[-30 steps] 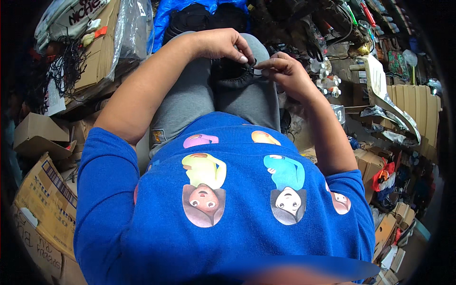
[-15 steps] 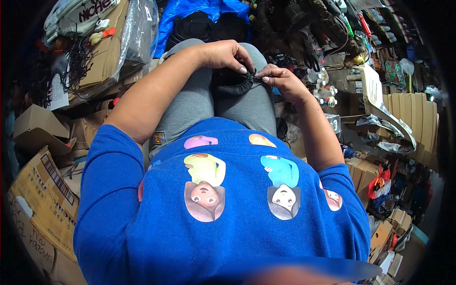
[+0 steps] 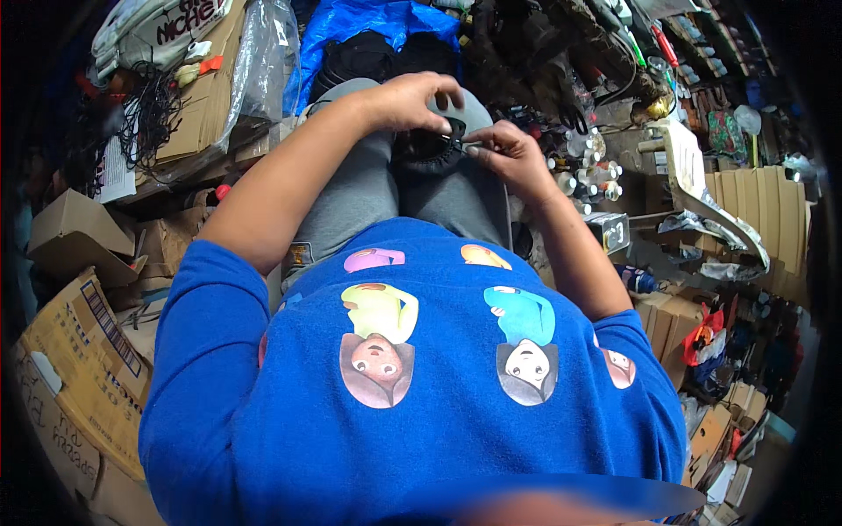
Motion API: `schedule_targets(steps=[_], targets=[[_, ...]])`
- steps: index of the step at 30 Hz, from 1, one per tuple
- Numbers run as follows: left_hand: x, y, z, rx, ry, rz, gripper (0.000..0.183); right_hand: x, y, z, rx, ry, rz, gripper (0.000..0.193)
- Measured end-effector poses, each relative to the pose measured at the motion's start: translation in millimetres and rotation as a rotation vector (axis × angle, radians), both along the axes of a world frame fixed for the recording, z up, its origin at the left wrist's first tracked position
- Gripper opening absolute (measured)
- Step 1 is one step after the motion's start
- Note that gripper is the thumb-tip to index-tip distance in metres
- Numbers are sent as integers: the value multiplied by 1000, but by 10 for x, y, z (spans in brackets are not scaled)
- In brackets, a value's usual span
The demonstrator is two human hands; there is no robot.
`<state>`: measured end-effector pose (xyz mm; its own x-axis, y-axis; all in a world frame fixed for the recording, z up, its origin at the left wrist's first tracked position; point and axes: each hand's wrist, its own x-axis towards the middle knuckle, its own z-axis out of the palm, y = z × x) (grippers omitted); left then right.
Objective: Insert and thread a shoelace through the eyelets of a black shoe.
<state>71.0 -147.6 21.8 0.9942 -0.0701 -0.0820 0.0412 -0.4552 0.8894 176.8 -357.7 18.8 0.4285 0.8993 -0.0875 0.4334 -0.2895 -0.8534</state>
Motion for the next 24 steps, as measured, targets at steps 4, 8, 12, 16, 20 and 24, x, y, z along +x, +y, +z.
schedule_targets(steps=[4, 8, 12, 16, 20, 24], targets=[[-352, -32, 128, 177, -138, 153, 38, -74, -63, 175, 69, -152, 36, 19], [-699, -223, 122, 121, -190, 373, 27, -272, -143, 220, 67, -572, 97, 27], [-813, -405, 62, 580, -381, 419, 13, -442, -173, 158, 99, -759, 77, 34], [-763, -415, 23, 755, -348, 492, 12, -397, -181, 159, 57, -702, 88, 34], [-651, -316, -23, 395, -371, 437, 20, -170, -128, 210, -83, 9, 38, 38], [-572, -251, -94, 238, -352, 358, 29, 53, -26, 224, -159, 34, 132, 39]])
